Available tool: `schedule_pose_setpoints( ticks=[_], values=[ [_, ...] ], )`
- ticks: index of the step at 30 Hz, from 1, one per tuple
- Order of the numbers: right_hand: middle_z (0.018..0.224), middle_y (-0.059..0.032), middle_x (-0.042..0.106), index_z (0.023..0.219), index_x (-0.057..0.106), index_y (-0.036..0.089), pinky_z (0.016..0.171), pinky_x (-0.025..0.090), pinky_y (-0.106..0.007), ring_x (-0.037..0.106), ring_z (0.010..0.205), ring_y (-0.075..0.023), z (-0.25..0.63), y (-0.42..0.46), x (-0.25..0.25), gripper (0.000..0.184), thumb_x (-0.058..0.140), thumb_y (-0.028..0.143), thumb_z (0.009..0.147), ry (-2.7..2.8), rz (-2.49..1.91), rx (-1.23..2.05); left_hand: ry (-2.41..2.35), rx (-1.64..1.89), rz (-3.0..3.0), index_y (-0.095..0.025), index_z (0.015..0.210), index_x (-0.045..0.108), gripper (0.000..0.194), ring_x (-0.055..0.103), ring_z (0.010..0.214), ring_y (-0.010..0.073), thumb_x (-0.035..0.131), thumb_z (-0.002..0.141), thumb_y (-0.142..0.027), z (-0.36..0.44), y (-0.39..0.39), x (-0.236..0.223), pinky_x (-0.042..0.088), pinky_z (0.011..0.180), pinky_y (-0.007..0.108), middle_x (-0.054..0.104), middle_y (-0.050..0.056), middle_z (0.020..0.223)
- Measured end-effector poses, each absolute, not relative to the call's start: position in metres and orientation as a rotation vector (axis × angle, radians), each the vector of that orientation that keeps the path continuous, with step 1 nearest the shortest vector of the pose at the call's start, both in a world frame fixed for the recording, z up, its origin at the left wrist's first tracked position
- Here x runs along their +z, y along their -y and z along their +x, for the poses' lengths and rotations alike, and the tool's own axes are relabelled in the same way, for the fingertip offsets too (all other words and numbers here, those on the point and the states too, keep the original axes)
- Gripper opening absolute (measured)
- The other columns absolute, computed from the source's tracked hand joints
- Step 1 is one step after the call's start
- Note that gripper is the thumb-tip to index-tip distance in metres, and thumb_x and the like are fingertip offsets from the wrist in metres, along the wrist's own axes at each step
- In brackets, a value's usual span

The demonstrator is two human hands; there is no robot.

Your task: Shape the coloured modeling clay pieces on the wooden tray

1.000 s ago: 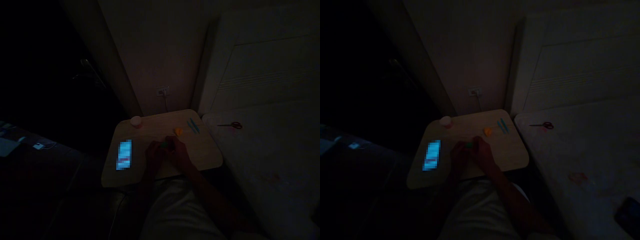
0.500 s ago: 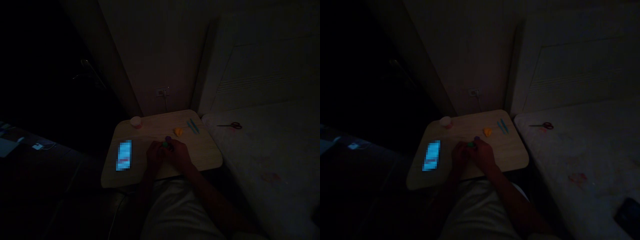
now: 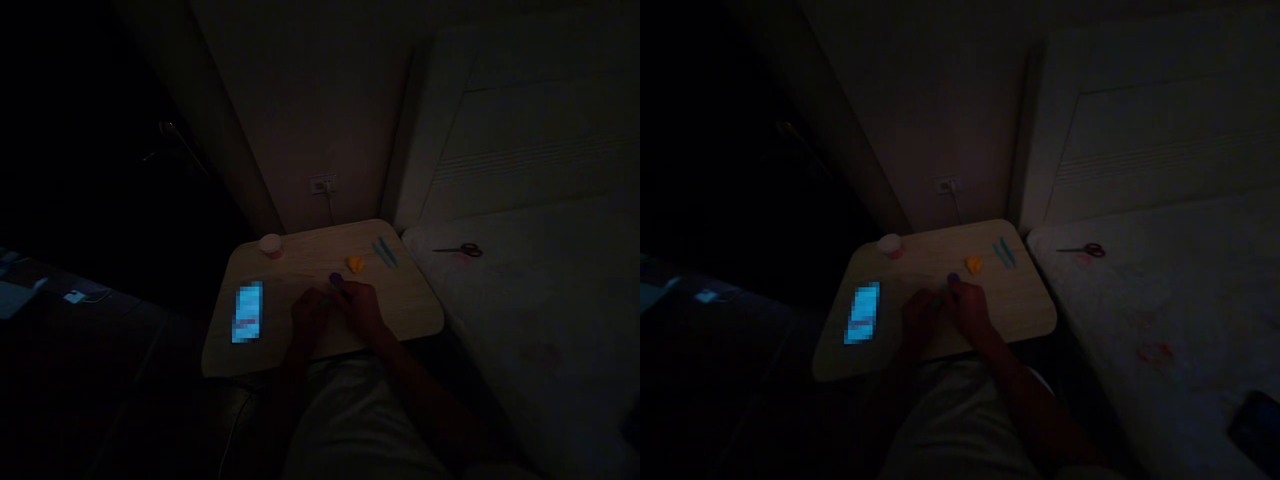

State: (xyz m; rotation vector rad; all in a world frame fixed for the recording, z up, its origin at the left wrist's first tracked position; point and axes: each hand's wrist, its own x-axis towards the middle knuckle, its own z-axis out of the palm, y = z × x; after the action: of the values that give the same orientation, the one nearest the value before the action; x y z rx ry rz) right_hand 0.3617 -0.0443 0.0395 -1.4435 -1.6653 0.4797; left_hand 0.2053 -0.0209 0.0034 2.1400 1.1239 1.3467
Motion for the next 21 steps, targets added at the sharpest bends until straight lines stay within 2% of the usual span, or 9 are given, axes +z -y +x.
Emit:
schedule_pose_setpoints(
  ticks=[6, 11, 13, 16, 21],
  values=[
    [0.061, -0.0022, 0.068, 0.069, 0.07, 0.017, 0.055, 0.039, -0.024, 0.06, 0.057, -0.0149, 0.3626, 0.0441, 0.0371, 0.03, 0.062, 0.036, 0.092, 1.457, -1.38, 0.616, -1.092, 1.359, 1.947, -0.019, 0.068, 0.069, 0.021, 0.062, 0.064, 0.0158, 0.073, 0.084, -0.033, 0.2054, 0.0154, 0.0006, 0.05, 0.062, 0.028, 0.068, 0.001, 0.068],
    [0.063, -0.0023, 0.069, 0.08, 0.072, 0.018, 0.056, 0.047, -0.024, 0.064, 0.058, -0.0169, 0.3642, 0.0405, 0.0318, 0.03, 0.058, 0.04, 0.093, 1.241, -1.339, 0.762, -1.18, 1.449, 1.587, -0.018, 0.091, 0.071, 0.015, 0.069, 0.079, 0.0179, 0.072, 0.082, -0.031, 0.2095, 0.0141, -0.0038, 0.056, 0.071, 0.029, 0.074, 0.004, 0.087],
    [0.072, -0.0041, 0.074, 0.087, 0.074, 0.018, 0.058, 0.05, -0.025, 0.067, 0.064, -0.0183, 0.3658, 0.0396, 0.0308, 0.026, 0.058, 0.038, 0.092, 1.243, -1.329, 0.751, -1.186, 1.5, 1.477, -0.018, 0.097, 0.069, 0.021, 0.07, 0.082, 0.0181, 0.073, 0.08, -0.029, 0.2109, 0.0141, -0.0054, 0.058, 0.073, 0.029, 0.074, 0.006, 0.092],
    [0.083, -0.0062, 0.076, 0.086, 0.076, 0.02, 0.062, 0.053, -0.026, 0.069, 0.071, -0.0194, 0.3664, 0.04, 0.032, 0.02, 0.062, 0.034, 0.089, 1.349, -1.302, 0.727, -1.212, 1.569, 1.4, -0.019, 0.096, 0.065, 0.025, 0.069, 0.078, 0.0165, 0.077, 0.076, -0.028, 0.2112, 0.0131, -0.0063, 0.057, 0.069, 0.027, 0.072, 0.003, 0.086],
    [0.086, -0.0062, 0.076, 0.084, 0.076, 0.021, 0.07, 0.052, -0.028, 0.07, 0.078, -0.0202, 0.362, 0.0416, 0.0351, 0.01, 0.066, 0.019, 0.084, 1.608, -1.303, 0.664, -1.236, 1.535, 1.461, -0.018, 0.091, 0.067, 0.014, 0.07, 0.081, 0.0175, 0.072, 0.082, -0.027, 0.2073, 0.0133, -0.0048, 0.058, 0.076, 0.03, 0.073, 0.005, 0.086]
  ],
)
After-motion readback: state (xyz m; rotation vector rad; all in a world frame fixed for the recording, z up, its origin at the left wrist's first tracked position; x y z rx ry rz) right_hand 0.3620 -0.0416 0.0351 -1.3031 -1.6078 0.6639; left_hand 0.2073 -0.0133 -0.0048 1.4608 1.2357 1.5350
